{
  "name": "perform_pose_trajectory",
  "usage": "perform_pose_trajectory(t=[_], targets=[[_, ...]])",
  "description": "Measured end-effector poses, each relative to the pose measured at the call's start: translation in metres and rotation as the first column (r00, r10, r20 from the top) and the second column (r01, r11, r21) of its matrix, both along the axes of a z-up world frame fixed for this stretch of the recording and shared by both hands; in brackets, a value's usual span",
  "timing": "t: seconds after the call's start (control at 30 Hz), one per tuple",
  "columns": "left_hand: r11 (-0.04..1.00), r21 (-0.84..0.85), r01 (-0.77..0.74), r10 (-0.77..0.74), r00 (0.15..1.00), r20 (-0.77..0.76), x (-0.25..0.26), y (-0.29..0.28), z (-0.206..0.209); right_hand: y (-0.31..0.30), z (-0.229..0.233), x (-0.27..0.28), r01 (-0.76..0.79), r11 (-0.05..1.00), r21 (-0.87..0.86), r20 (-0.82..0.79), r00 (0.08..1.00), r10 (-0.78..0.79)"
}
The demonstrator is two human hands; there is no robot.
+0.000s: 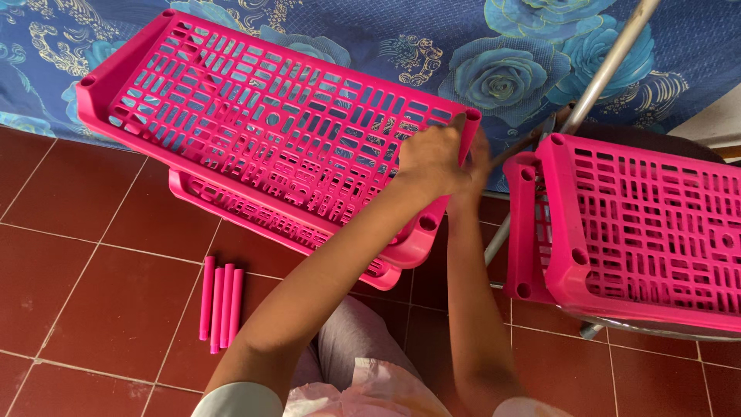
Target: The person assembles a pink plastic storage rack by inserting curved handles and straight poles into the shelves. They repeatedly remove and reinsert the poles and handles, stacking the shelves on a chair and the floor during the process.
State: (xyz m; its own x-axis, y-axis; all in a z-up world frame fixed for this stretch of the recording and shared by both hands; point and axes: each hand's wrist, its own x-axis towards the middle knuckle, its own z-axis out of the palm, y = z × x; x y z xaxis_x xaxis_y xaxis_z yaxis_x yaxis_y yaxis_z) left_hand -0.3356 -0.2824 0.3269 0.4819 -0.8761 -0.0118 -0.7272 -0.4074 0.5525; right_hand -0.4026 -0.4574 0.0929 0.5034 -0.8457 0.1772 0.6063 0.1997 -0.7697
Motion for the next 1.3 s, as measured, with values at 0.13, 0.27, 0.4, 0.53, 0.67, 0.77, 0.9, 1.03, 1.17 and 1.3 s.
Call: perform_pose_trajectory(t=[0.13, 0.27, 0.4, 0.53, 0.67, 0.77, 0.9, 1.03, 1.17, 1.3], targets=[[0.998, -0.062, -0.007, 0.006, 1.0, -0.021, -0.001, 0.003, 0.0, 0.06, 0.103, -0.053, -0.226, 0.936, 0.268, -0.136, 0.953, 0.27], [0.988, -0.147, -0.054, 0.047, 0.997, -0.057, 0.002, 0.008, -0.008, 0.106, 0.155, -0.056, -0.49, 0.837, 0.246, -0.116, 0.842, 0.527], [0.883, -0.468, -0.034, -0.024, 0.993, -0.117, 0.034, 0.041, -0.033, 0.126, 0.168, -0.048, -0.4, 0.916, -0.026, -0.194, 0.901, 0.388], [0.825, -0.484, -0.291, 0.413, 0.895, 0.167, 0.085, 0.131, -0.07, 0.133, 0.189, -0.033, -0.267, 0.961, -0.068, -0.217, 0.944, 0.247], [0.491, -0.669, -0.557, 0.809, 0.576, 0.114, 0.121, 0.258, -0.111, 0.146, 0.222, -0.018, -0.119, 0.993, -0.024, -0.211, 0.971, 0.111], [0.112, -0.665, -0.738, 0.61, 0.579, -0.541, 0.154, 0.284, -0.132, 0.16, 0.243, -0.013, -0.094, 0.995, -0.032, -0.191, 0.978, 0.086], [0.31, -0.049, -0.95, -0.696, -0.191, -0.692, 0.174, 0.305, -0.147, 0.169, 0.256, -0.011, -0.112, 0.993, -0.038, -0.167, 0.98, 0.104], [0.385, -0.44, -0.811, -0.622, 0.124, -0.773, 0.185, 0.283, -0.143, 0.158, 0.25, -0.01, -0.13, 0.99, -0.054, -0.156, 0.98, 0.12], [0.36, -0.506, -0.784, -0.538, 0.269, -0.799, 0.185, 0.269, -0.118, 0.126, 0.239, -0.012, -0.168, 0.982, -0.083, -0.149, 0.977, 0.154], [0.377, -0.514, -0.77, -0.512, 0.289, -0.809, 0.174, 0.267, -0.088, 0.094, 0.236, -0.027, -0.24, 0.968, -0.074, -0.125, 0.965, 0.23]])
